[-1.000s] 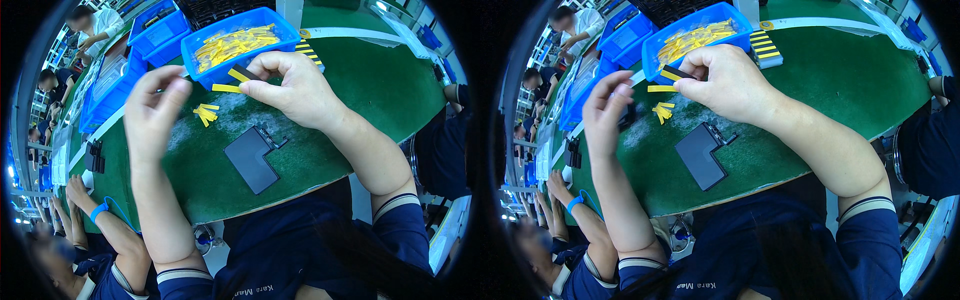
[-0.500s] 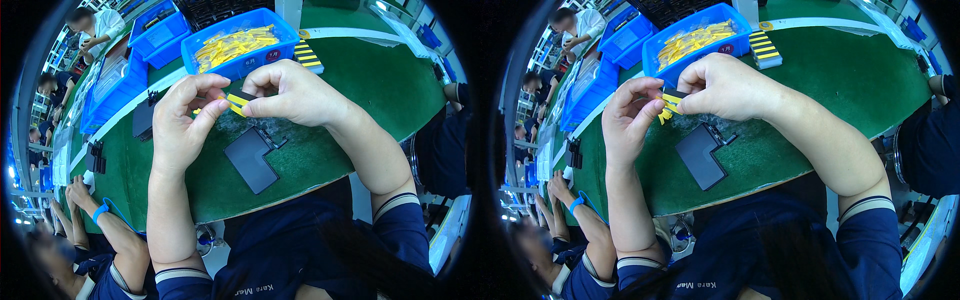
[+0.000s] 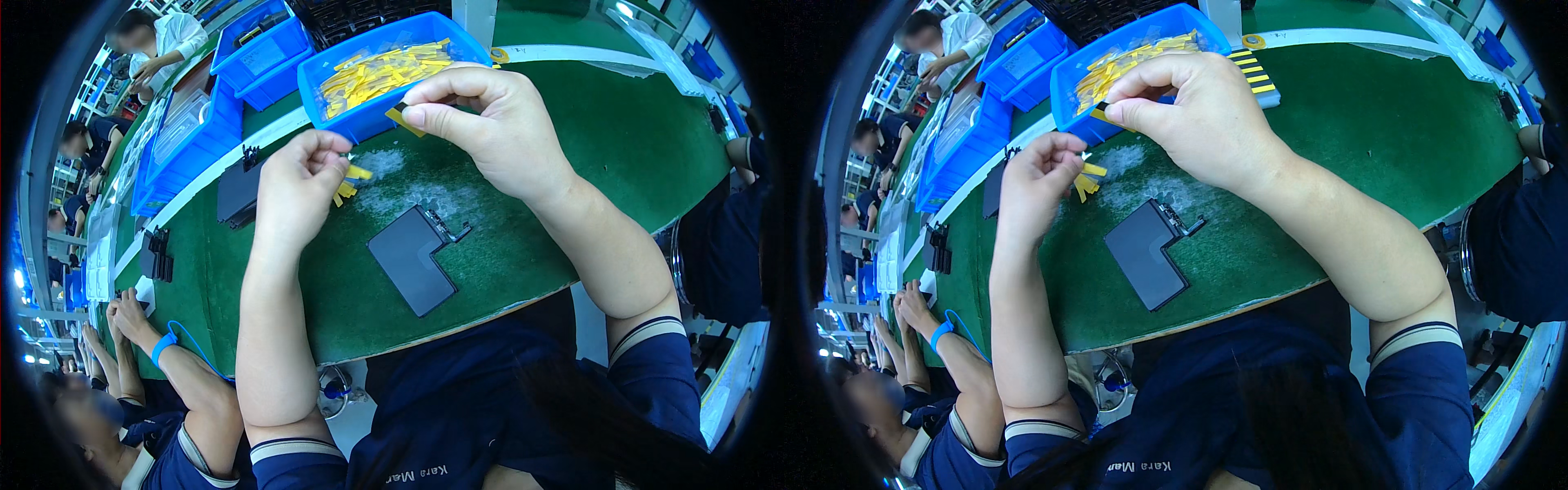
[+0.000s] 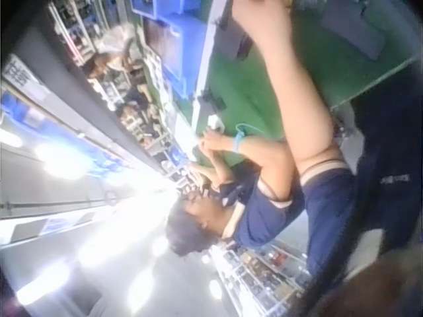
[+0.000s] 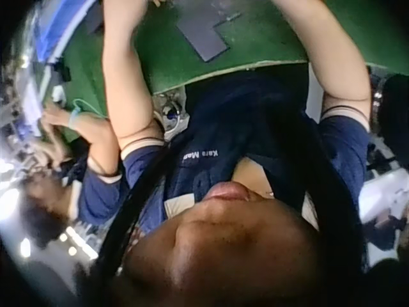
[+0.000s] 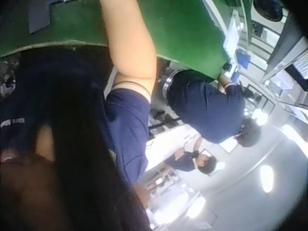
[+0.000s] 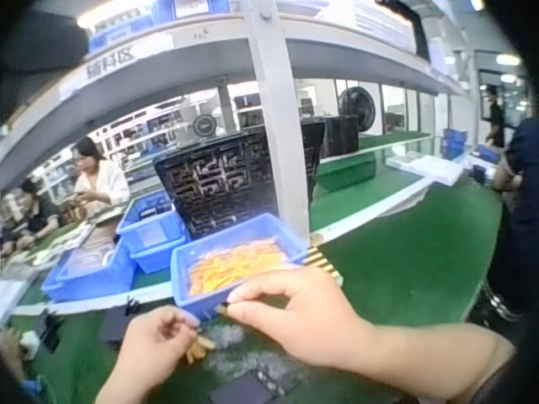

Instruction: Manually applying adhesive strips or protective film to small black electronic components on a production line.

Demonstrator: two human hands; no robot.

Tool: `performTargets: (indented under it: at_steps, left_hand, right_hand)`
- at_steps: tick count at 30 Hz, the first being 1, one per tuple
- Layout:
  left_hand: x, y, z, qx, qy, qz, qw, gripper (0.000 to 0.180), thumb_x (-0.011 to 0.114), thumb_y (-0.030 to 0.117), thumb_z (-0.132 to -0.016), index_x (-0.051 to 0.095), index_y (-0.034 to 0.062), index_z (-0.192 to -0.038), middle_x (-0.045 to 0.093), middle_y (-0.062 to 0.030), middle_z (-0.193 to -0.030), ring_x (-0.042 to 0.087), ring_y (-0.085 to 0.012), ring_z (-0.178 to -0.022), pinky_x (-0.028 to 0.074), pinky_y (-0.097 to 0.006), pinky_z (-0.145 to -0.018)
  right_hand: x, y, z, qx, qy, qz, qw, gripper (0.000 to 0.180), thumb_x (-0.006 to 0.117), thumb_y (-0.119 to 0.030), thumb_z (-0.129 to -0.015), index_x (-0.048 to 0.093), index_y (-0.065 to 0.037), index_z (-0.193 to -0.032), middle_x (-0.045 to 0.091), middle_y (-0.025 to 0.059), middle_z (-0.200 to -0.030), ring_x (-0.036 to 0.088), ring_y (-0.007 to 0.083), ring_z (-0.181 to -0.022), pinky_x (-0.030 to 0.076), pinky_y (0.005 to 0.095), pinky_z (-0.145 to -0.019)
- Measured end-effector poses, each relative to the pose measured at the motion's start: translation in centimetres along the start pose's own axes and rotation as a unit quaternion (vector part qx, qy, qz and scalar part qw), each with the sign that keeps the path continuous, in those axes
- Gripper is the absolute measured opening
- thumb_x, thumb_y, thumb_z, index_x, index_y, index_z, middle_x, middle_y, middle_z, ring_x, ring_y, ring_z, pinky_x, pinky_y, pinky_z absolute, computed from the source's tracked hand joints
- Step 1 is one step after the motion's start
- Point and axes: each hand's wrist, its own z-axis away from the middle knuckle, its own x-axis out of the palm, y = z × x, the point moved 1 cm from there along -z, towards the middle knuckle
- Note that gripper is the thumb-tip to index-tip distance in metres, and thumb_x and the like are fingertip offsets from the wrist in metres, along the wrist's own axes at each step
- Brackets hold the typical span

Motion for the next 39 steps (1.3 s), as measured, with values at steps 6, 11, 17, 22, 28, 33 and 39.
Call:
performTargets:
  at_steps: [6,11,17,22,28,33,39]
  left_hand:
    - [0.8,-0.8,0.2,0.106,0.060,-0.391,0.912,0.020,0.065,0.008,-0.071,0.060,0.0006,-0.088,0.060,-0.0147,-0.083,0.059,-0.0309,-0.078,0.048,-0.038,-0.071]
    - [1.5,3.2,3.2,0.200,-0.037,-0.314,0.927,0.048,0.075,0.026,-0.063,0.059,0.0017,-0.101,0.057,-0.0146,-0.089,0.058,-0.0311,-0.082,0.046,-0.039,-0.073]
    - [3.7,5.4,6.3,0.240,-0.125,-0.350,0.897,0.077,0.081,0.034,-0.051,0.053,0.0009,-0.114,0.054,-0.0135,-0.086,0.056,-0.0308,-0.081,0.045,-0.039,-0.073]
    - [2.6,4.7,5.2,0.182,-0.153,-0.203,0.950,0.048,0.075,0.015,-0.067,0.053,-0.0018,-0.107,0.056,-0.0074,-0.084,0.057,-0.0181,-0.077,0.045,-0.029,-0.069]
    - [2.1,2.9,3.2,0.034,-0.120,0.244,0.962,0.016,0.058,0.006,-0.085,0.054,-0.0014,-0.098,0.061,-0.0016,-0.077,0.052,-0.0048,-0.069,0.042,-0.020,-0.063]
    - [1.7,3.4,3.1,0.022,-0.109,0.301,0.947,0.018,0.056,0.006,-0.088,0.053,-0.0019,-0.104,0.065,-0.0047,-0.084,0.056,-0.0047,-0.075,0.043,-0.018,-0.068]
    - [1.7,3.3,3.0,0.028,-0.102,0.303,0.947,0.019,0.056,0.006,-0.088,0.053,-0.0018,-0.105,0.065,-0.0052,-0.087,0.056,-0.0049,-0.077,0.044,-0.018,-0.070]
  right_hand:
    - [0.6,-0.2,0.3,-0.080,-0.002,0.071,0.994,0.013,0.067,-0.011,-0.074,0.067,0.000,-0.080,0.064,0.0112,-0.074,0.063,0.0183,-0.068,0.050,0.0287,-0.065]
    - [0.5,-0.6,0.2,-0.101,0.008,0.090,0.991,0.013,0.064,-0.011,-0.074,0.066,0.001,-0.079,0.064,0.0136,-0.075,0.063,0.0231,-0.069,0.050,0.0310,-0.065]
    - [0.5,0.1,0.4,-0.115,0.002,0.116,0.987,0.013,0.062,-0.010,-0.074,0.066,0.001,-0.079,0.065,0.0146,-0.076,0.064,0.0256,-0.070,0.051,0.0326,-0.066]
    - [0.6,-0.5,0.4,-0.070,-0.005,0.051,0.996,0.014,0.063,-0.011,-0.076,0.067,0.001,-0.082,0.067,0.0135,-0.078,0.065,0.0227,-0.073,0.051,0.0308,-0.068]
    - [0.4,-0.9,0.4,-0.039,-0.021,0.019,0.999,0.015,0.065,-0.012,-0.076,0.069,0.000,-0.084,0.068,0.0110,-0.076,0.065,0.0176,-0.070,0.051,0.0279,-0.067]
    - [0.2,-0.9,0.4,-0.027,-0.023,0.014,0.999,0.015,0.067,-0.013,-0.074,0.069,-0.001,-0.081,0.068,0.0103,-0.073,0.064,0.0156,-0.067,0.050,0.0268,-0.066]
    - [0.3,-0.9,0.4,-0.028,-0.020,0.026,0.999,0.015,0.067,-0.014,-0.074,0.070,-0.001,-0.080,0.067,0.0104,-0.072,0.065,0.0162,-0.067,0.051,0.0272,-0.066]
